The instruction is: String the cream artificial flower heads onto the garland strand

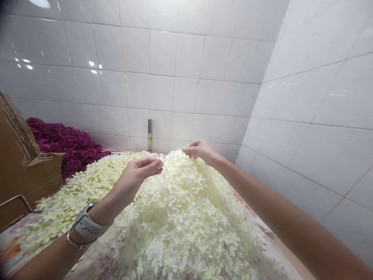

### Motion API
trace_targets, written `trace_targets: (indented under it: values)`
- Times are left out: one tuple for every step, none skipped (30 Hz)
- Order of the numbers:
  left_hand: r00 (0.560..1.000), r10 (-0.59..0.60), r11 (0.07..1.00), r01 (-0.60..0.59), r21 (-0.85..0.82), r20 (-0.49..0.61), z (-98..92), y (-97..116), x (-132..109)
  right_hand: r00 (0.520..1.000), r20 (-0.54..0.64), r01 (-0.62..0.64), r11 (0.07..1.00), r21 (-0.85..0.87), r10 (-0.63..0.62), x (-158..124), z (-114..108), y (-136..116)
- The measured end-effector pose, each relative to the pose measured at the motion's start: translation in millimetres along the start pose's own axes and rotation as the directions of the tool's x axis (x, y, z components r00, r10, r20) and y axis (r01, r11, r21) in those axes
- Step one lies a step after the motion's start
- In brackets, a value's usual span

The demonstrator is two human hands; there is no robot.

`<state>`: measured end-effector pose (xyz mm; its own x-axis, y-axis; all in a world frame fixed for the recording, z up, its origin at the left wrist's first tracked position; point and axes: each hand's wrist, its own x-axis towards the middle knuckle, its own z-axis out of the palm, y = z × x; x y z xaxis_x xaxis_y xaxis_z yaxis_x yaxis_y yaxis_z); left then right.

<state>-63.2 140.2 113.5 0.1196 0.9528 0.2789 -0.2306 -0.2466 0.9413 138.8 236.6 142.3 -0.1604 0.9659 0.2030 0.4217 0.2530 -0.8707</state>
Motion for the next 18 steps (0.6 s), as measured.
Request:
trace_targets:
  values:
    - [1.0,-0.001,1.0,0.001,0.001,0.001,-0.1,0,0,1.0,0.019,0.001,1.0,0.005,-0.001,0,-1,0]
    - [1.0,-0.001,1.0,0.001,0.002,0.0,-0.2,0,0,0.999,0.041,0.002,1.0,0.013,-0.003,1,-2,0]
    - [1.0,0.0,1.0,0.0,0.003,-0.001,-0.2,-1,0,0.998,0.06,0.003,1.0,0.024,-0.005,1,-3,0]
    - [1.0,0.0,1.0,0.0,0.005,-0.001,-0.2,-1,0,0.997,0.073,0.003,0.999,0.035,-0.006,1,-4,0]
    - [1.0,-0.001,1.0,0.001,0.006,-0.002,0.0,-1,0,0.997,0.077,0.002,0.999,0.045,-0.005,2,-4,0]
    - [1.0,-0.001,1.0,0.001,0.007,0.0,0.1,-1,0,0.997,0.073,-0.001,0.999,0.052,-0.003,2,-5,0]
    - [1.0,-0.001,1.0,0.001,0.009,0.001,0.1,-1,0,0.998,0.062,-0.003,0.998,0.055,0.0,3,-5,0]
    - [1.0,-0.001,1.0,0.001,0.009,0.004,0.1,-2,0,0.999,0.047,-0.005,0.999,0.053,0.003,3,-6,0]
    - [1.0,0.0,1.0,0.0,0.01,0.006,0.0,-2,1,1.0,0.031,-0.009,0.999,0.047,0.008,4,-6,0]
    - [1.0,0.002,1.0,-0.002,0.009,0.008,-0.1,-2,1,1.0,0.018,-0.015,0.999,0.039,0.014,4,-6,0]
    - [1.0,0.003,1.0,-0.003,0.008,0.011,-0.3,-2,1,1.0,0.011,-0.023,0.999,0.032,0.022,5,-6,0]
    - [1.0,0.004,1.0,-0.004,0.008,0.012,-0.6,-3,1,0.999,0.01,-0.032,0.999,0.03,0.032,6,-6,0]
    - [1.0,0.004,1.0,-0.004,0.006,0.012,-0.8,-3,1,0.999,0.017,-0.042,0.999,0.032,0.042,7,-7,0]
    - [1.0,0.005,1.0,-0.005,0.007,0.014,-1.0,-3,1,0.998,0.031,-0.052,0.998,0.04,0.051,8,-8,0]
    - [1.0,0.004,1.0,-0.004,0.008,0.011,-1.2,-3,1,0.997,0.049,-0.062,0.997,0.051,0.059,10,-8,-1]
    - [1.0,0.003,1.0,-0.003,0.011,0.01,-1.3,-3,1,0.996,0.069,-0.07,0.996,0.061,0.065,11,-9,-1]
    - [1.0,0.002,1.0,-0.002,0.014,0.006,-1.3,-2,1,0.994,0.085,-0.076,0.995,0.07,0.07,12,-10,-1]
    - [1.0,0.0,1.0,0.0,0.017,0.003,-1.2,-2,1,0.993,0.096,-0.082,0.994,0.073,0.075,12,-11,-2]
